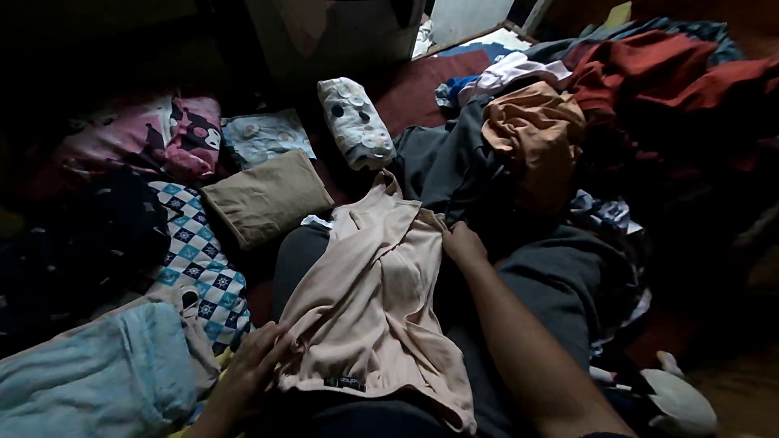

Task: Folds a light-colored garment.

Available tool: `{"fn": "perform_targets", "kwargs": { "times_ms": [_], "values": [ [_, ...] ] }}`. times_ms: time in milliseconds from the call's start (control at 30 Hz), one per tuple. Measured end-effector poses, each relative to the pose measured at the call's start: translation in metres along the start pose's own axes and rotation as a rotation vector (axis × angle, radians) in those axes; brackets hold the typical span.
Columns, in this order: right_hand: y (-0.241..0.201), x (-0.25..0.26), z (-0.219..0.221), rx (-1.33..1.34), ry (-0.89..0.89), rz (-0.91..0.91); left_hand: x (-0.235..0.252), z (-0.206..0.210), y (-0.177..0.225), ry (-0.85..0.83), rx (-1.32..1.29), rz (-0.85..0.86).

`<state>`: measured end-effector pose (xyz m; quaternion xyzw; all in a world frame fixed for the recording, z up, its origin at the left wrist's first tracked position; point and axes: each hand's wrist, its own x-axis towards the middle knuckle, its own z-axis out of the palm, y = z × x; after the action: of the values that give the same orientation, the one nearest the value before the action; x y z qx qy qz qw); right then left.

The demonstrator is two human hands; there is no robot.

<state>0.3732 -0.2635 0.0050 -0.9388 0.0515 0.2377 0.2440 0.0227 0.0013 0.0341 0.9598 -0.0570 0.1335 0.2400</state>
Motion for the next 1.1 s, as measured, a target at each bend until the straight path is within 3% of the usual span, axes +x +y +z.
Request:
{"fn": "perform_targets", "kwargs": {
  "times_ms": [67, 133, 200, 267, 300, 567, 767, 967, 1100],
  "values": [
    [0.001, -0.033, -0.011, -0.259, -0.097, -0.189, 0.001, 0.003, 0.001, 0.016, 0.029, 0.036],
    [0.020, -0.076, -0.019, -0.379, -0.230, -0.570, 0.001, 0.005, 0.001, 0.028, 0.046, 0.068],
    [0.052, -0.122, -0.022, -0.365, -0.435, -0.877, 0.001, 0.005, -0.001, 0.017, 0.051, 0.093],
    [0.080, -0.161, -0.025, -0.296, -0.612, -0.997, -0.001, 0.007, -0.001, -0.004, 0.056, 0.125],
    [0.091, -0.176, -0.026, -0.244, -0.613, -1.050, -0.001, 0.007, 0.001, 0.000, 0.055, 0.143],
    [0.116, -0.198, 0.003, -0.147, -0.031, -1.259, 0.010, 0.011, 0.015, 0.096, 0.051, 0.212],
    [0.094, -0.178, -0.017, -0.116, 0.077, -1.451, 0.011, 0.003, 0.020, 0.025, 0.260, 0.159],
    [0.027, -0.170, -0.020, -0.073, 0.193, -1.623, 0.024, -0.005, 0.024, 0.104, 0.288, 0.314],
    [-0.028, -0.173, -0.005, 0.004, 0.081, -1.742, 0.036, -0.010, 0.031, 0.183, 0.268, 0.507]
  ]
}}
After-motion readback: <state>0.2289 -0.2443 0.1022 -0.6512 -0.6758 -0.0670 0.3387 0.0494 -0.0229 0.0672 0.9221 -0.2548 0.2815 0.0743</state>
